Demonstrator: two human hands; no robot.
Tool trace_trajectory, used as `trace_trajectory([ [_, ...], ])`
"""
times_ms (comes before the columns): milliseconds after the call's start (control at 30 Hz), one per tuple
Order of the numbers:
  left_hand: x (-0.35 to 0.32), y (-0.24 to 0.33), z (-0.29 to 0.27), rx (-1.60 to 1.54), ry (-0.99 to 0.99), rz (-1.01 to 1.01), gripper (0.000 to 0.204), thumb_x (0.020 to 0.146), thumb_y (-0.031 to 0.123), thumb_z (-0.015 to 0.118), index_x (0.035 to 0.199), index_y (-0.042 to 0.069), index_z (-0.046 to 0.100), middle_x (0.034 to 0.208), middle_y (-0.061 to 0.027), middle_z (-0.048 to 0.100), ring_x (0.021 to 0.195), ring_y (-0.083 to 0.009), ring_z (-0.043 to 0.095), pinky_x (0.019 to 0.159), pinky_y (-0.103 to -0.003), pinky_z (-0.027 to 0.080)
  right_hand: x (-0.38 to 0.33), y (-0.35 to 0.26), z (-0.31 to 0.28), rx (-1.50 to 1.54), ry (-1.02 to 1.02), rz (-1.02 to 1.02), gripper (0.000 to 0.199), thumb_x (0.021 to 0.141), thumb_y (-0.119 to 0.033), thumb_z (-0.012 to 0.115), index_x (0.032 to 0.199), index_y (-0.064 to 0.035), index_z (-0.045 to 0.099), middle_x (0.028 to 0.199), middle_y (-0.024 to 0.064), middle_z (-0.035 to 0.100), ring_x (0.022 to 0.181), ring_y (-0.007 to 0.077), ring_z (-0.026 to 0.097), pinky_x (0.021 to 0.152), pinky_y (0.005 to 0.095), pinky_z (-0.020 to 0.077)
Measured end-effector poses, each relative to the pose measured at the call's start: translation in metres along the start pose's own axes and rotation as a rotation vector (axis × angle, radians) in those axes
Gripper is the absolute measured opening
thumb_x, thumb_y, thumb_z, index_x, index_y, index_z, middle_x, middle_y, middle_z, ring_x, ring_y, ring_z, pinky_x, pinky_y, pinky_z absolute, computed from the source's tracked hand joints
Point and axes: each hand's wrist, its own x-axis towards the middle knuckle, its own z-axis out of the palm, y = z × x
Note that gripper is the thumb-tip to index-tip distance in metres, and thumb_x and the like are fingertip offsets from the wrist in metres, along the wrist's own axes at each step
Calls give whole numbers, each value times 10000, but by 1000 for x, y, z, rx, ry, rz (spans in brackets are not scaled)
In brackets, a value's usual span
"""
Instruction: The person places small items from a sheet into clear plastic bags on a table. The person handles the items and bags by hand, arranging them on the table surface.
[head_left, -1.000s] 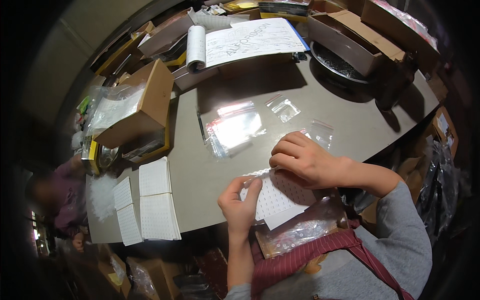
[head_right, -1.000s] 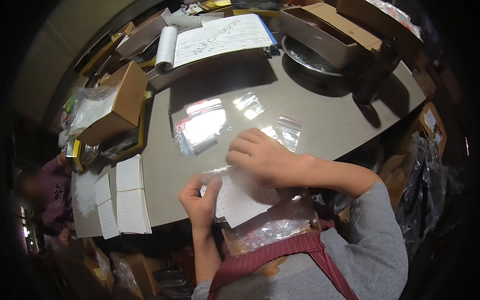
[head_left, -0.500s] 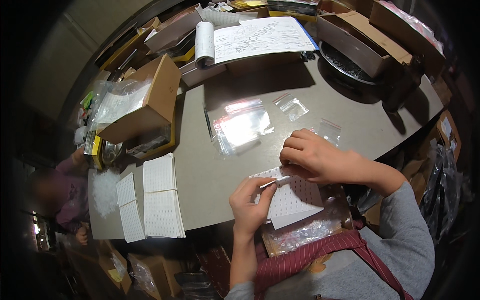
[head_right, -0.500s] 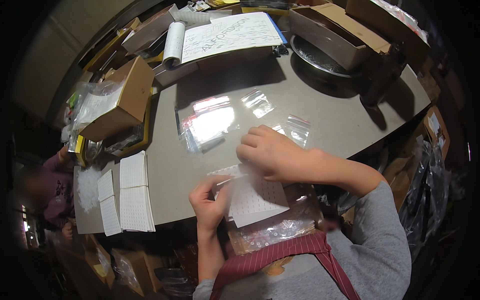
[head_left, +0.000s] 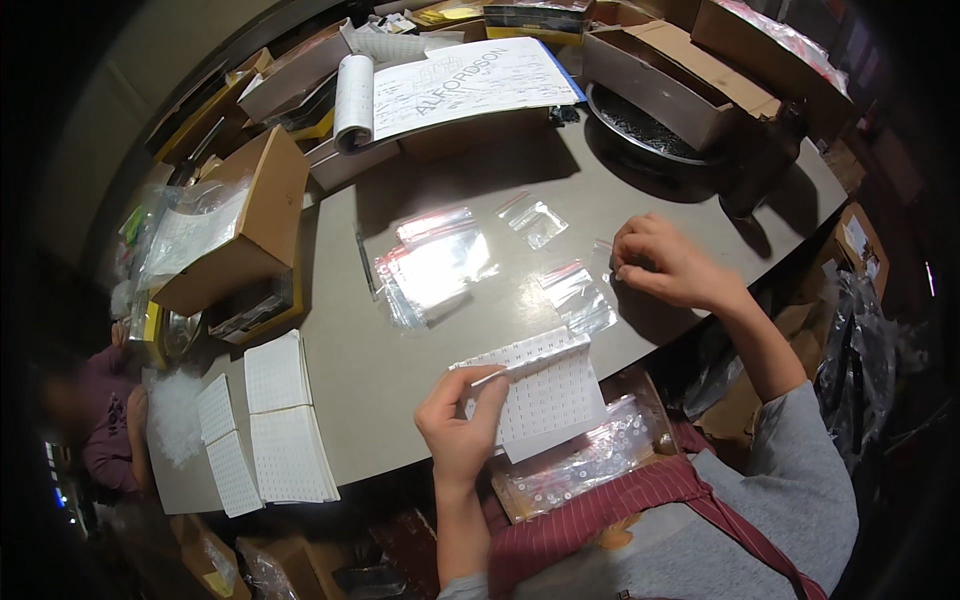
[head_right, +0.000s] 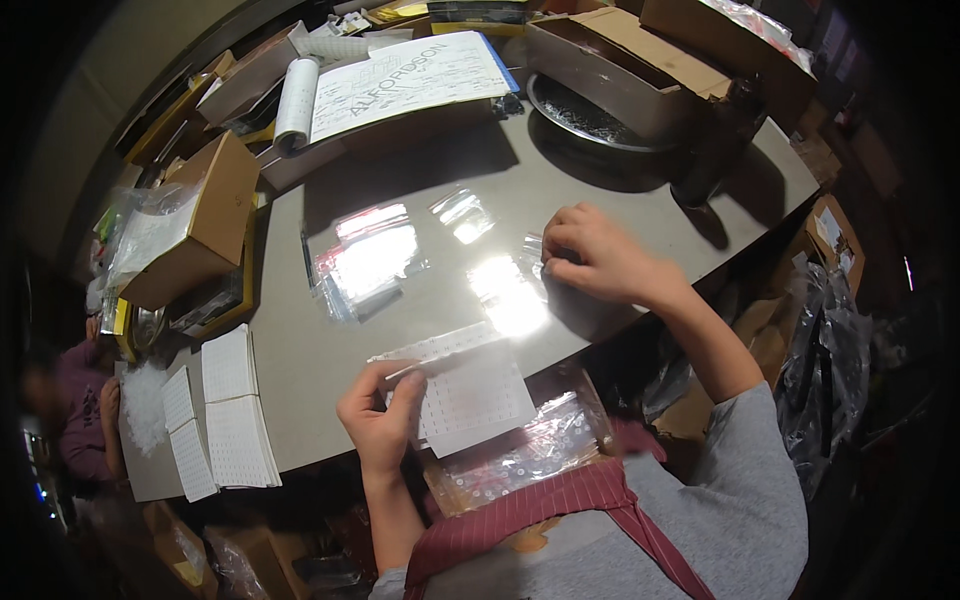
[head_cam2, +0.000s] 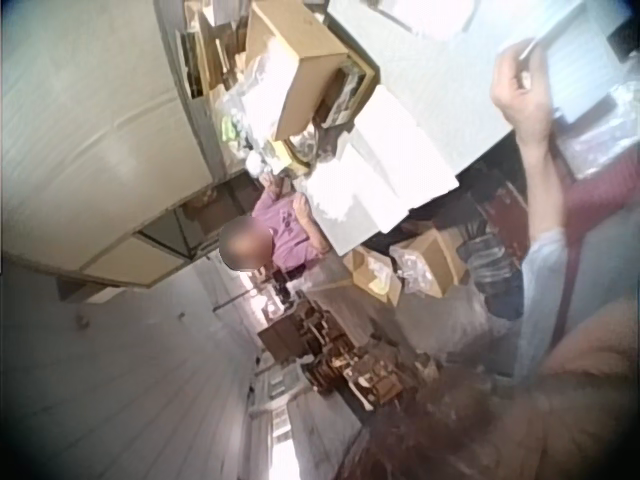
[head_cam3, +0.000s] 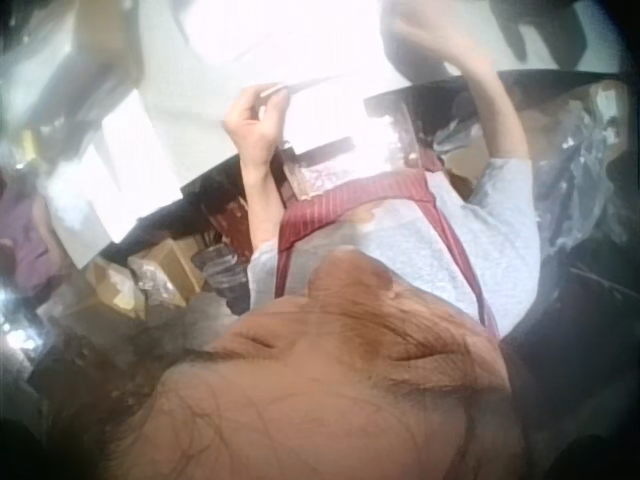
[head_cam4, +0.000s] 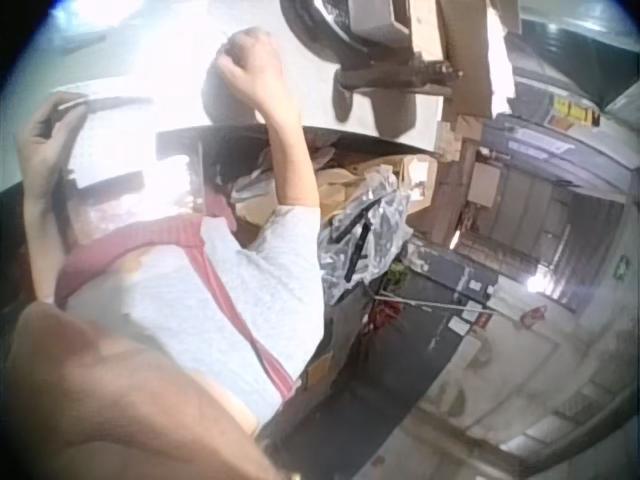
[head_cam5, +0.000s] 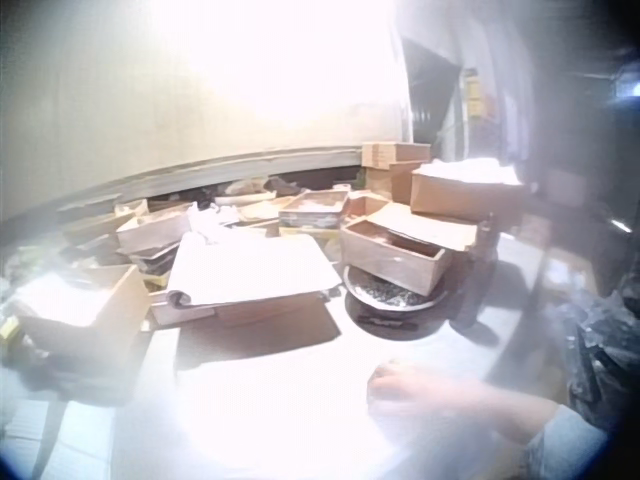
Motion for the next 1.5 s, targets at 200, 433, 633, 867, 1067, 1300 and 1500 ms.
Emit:
trace_trajectory([
  [200, 0, 0, -1, -32, 5, 39, 117, 806, -35, 733, 922, -39, 744, 860, -69, 709, 784, -107, 626, 706, -239, 479, -2, 13, 19, -254, 92, -38, 224, 789, -139, 738, 905, 3, 610, 1055, 164, 580, 1055, 329, 522, 918, 422, 466],
  [433, -7, 2, -9, -136, 26, 121, 126, 793, -52, 723, 918, -46, 742, 856, -65, 695, 751, -103, 620, 685, -232, 470, -7, -8, -21, -133, -386, 116, 435, 803, -383, 810, 976, -31, 623, 995, 146, 640, 1016, 341, 589, 887, 444, 476],
  [633, -4, 4, -10, -182, -24, 111, 134, 781, -62, 723, 914, -50, 741, 853, -69, 697, 761, -116, 632, 678, -239, 475, -25, -31, -11, 166, -694, -184, 344, 869, -335, 747, 960, -24, 632, 891, 149, 648, 921, 328, 622, 846, 457, 497],
  [867, 1, 8, -8, 67, -129, 172, 126, 788, -39, 756, 912, -22, 752, 809, -74, 705, 738, -123, 652, 676, -246, 494, 6, -76, 3, 194, -254, -273, 184, 857, -152, 688, 970, -28, 610, 941, 138, 634, 964, 322, 595, 855, 432, 490],
  [1067, -3, 9, -7, 42, -86, 87, 120, 807, -29, 761, 927, -26, 749, 814, -72, 701, 720, -116, 658, 654, -238, 495, 12, -74, 11, -70, -250, -260, 259, 772, -70, 731, 992, -17, 606, 961, 147, 636, 965, 344, 627, 834, 439, 506],
  [1300, -2, 3, -5, -130, -77, 52, 106, 824, -32, 744, 929, -46, 742, 823, -67, 692, 717, -99, 635, 648, -225, 475, -39, -56, -6, -197, -564, -26, 266, 813, -117, 716, 1044, -17, 629, 973, 172, 661, 894, 376, 669, 759, 456, 535],
  [1500, 1, 5, -6, -68, -87, 46, 113, 810, -31, 743, 922, -40, 752, 818, -65, 704, 719, -94, 628, 650, -224, 470, -35, -61, -20, 80, -793, -191, 226, 875, -151, 697, 1044, -8, 650, 1001, 166, 664, 928, 359, 673, 781, 451, 541],
])
